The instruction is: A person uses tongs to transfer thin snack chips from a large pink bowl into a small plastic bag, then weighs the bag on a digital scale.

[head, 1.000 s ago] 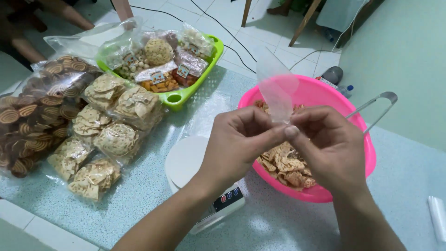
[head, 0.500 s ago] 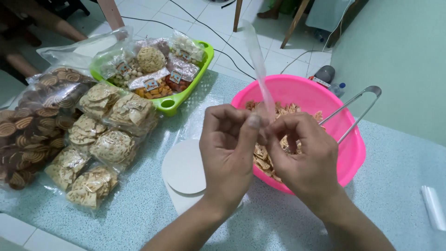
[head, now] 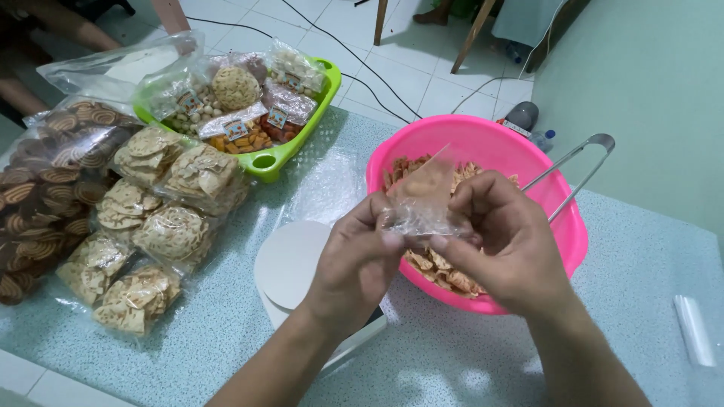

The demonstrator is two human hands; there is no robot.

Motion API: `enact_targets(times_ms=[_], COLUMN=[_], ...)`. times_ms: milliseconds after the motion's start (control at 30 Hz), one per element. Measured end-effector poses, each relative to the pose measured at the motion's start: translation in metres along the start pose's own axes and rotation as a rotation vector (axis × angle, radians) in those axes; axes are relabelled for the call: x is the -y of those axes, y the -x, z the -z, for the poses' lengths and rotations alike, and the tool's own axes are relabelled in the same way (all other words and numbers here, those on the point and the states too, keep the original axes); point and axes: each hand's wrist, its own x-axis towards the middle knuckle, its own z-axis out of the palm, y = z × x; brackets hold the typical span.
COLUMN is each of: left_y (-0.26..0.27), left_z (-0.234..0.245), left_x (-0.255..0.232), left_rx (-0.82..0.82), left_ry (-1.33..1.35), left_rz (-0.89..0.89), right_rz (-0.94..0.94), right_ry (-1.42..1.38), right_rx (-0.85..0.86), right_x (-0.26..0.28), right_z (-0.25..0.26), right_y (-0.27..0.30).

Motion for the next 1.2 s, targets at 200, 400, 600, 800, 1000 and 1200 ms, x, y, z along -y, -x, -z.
enact_targets(times_ms=[200, 400, 600, 800, 1000, 1200], left_y=[0.003, 0.012, 0.013, 0.013, 0.014, 0.018], left_z=[-0.017, -0.028, -0.018, -0.004, -0.015, -0.027], left_x=[0.005, 0.014, 0.014, 0.001, 0.003, -0.001], left_rx=[-0.364, -0.347, -0.302, -0.167, -0.434, -0.474], left_ry=[-0.872, -0.791, -0.491, -0.54, -0.96, -0.891], left_rz=[-0.429, -0.763, -0.58, -0.461, -0.267, -0.69], right_rz=[0.159, 0.654, 0.713, 0.298, 0.492, 0.861], right_ry=[0.53, 0.782, 0.654, 0.099, 0.493, 0.983], right_rx=[-0.317, -0.465, -0.429, -0.09, -0.233, -0.477], right_x=[-0.011, -0.019, -0.014, -0.026, -0.036, -0.019], right_z=[-0.034, -0.029, -0.033, -0.01, -0.026, -0.022], right_y=[0.01, 0.003, 0.001, -0.004, 0.003, 0.002])
